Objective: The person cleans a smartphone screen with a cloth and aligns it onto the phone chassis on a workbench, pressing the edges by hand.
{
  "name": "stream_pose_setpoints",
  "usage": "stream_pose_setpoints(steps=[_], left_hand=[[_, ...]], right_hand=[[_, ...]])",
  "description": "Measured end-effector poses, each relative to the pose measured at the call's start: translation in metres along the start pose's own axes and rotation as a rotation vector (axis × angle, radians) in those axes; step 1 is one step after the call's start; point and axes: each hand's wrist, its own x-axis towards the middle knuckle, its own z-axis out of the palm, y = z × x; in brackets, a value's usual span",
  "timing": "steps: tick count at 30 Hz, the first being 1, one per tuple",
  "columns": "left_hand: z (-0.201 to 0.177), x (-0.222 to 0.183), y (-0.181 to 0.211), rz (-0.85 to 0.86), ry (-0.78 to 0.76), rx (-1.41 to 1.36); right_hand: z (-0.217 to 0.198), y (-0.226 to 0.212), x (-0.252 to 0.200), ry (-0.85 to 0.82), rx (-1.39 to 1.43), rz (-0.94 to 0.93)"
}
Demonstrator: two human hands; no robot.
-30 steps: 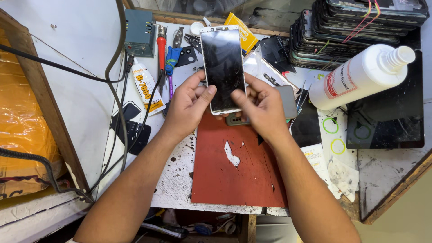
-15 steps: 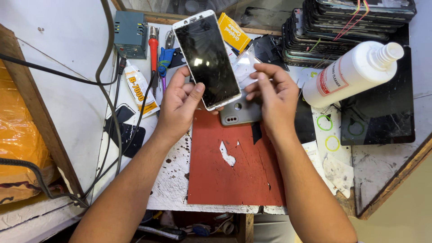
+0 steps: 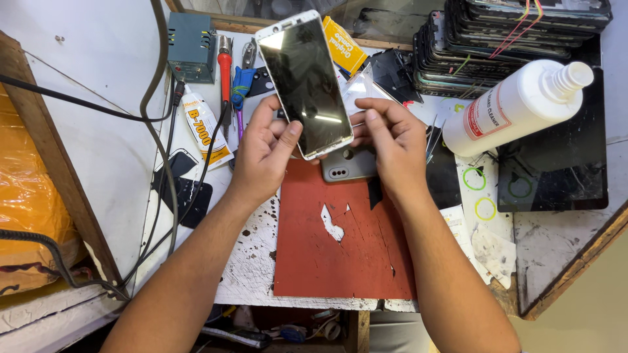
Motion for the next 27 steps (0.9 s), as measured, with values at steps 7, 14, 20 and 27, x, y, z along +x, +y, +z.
stream_pose_setpoints(steps=[7, 14, 20, 27], left_hand=[[0.005, -0.003, 0.0, -0.108, -0.097, 0.012], [0.005, -0.001, 0.002, -0.18, -0.113, -0.007], [-0.005, -0.001, -0.004, -0.221, -0.049, -0.018], [-0.016, 0.003, 0.01, -0.167, 0.161, 0.047]], right_hand=[[0.011, -0.008, -0.006, -0.204, 0.119, 0.058], [0.015, -0.011, -0.007, -0.222, 0.158, 0.156], [0.018, -0.01, -0.007, -0.222, 0.164, 0.129], [0.016, -0.006, -0.006, -0.199, 0.269, 0.172]])
